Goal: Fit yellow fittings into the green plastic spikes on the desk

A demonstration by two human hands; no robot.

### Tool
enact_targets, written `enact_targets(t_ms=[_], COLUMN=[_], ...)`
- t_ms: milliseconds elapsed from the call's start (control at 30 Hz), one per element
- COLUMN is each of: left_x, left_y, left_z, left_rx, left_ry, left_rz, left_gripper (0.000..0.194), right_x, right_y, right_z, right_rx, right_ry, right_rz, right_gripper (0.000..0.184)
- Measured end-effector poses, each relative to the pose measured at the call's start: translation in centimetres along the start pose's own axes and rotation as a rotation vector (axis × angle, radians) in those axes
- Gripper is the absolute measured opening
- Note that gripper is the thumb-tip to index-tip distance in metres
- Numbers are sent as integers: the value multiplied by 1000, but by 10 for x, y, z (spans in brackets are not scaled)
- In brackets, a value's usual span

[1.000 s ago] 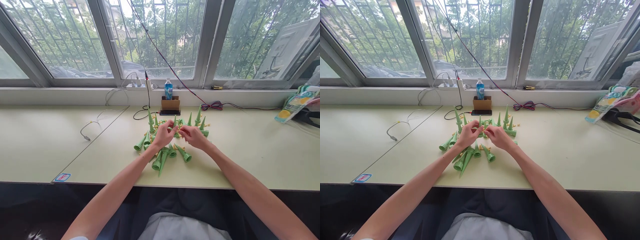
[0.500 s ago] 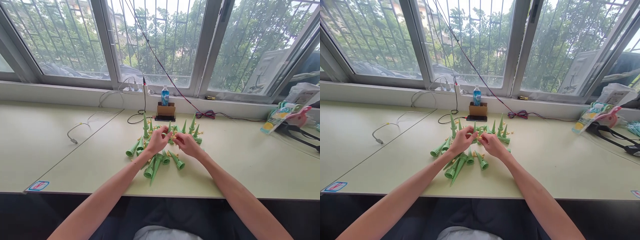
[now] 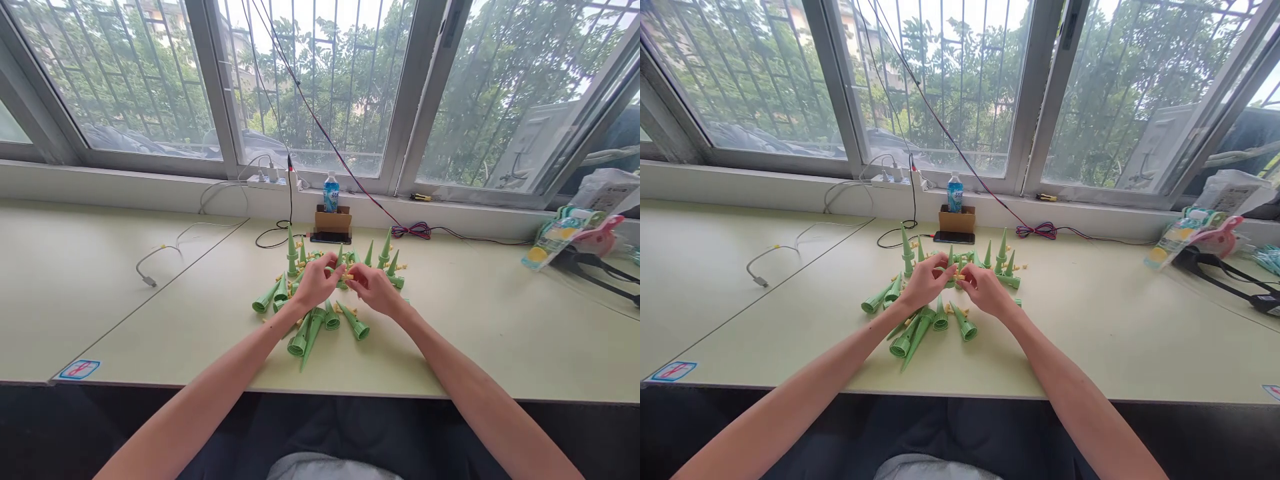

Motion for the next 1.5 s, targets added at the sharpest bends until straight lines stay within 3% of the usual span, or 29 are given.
enact_targets(t_ms=[233, 500, 733, 1100, 1333, 1500], left_x=[1, 0, 2, 1, 2, 2], left_y=[1, 0, 0, 1, 0, 0], left_z=[-3, -4, -2, -4, -3, -3], left_rx=[-6, -5, -9, -4, -21, -27], left_ry=[2, 2, -6, -13, -21, -15], left_rz=[5, 8, 24, 14, 16, 24], left_gripper=[29, 29, 28, 28, 27, 25], right_x=[-1, 0, -1, 0, 0, 0], right_y=[0, 1, -2, -2, -3, -3], right_z=[1, 3, 1, -1, -3, -2], right_rx=[35, 28, 14, -20, -47, -19], right_ry=[-23, -7, -25, -44, -33, -22], right_rz=[23, 30, 61, 62, 56, 56], right_gripper=[27, 22, 36, 18, 15, 23])
Point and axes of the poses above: each hand's wrist, its own x-axis away from the middle knuckle, its own y-axis out of the back of the hand, z = x × y, the point moved 2 cm from there along -x, towards the middle knuckle, and after that the axes turned 6 degrees about x, right-handed, at the moved point
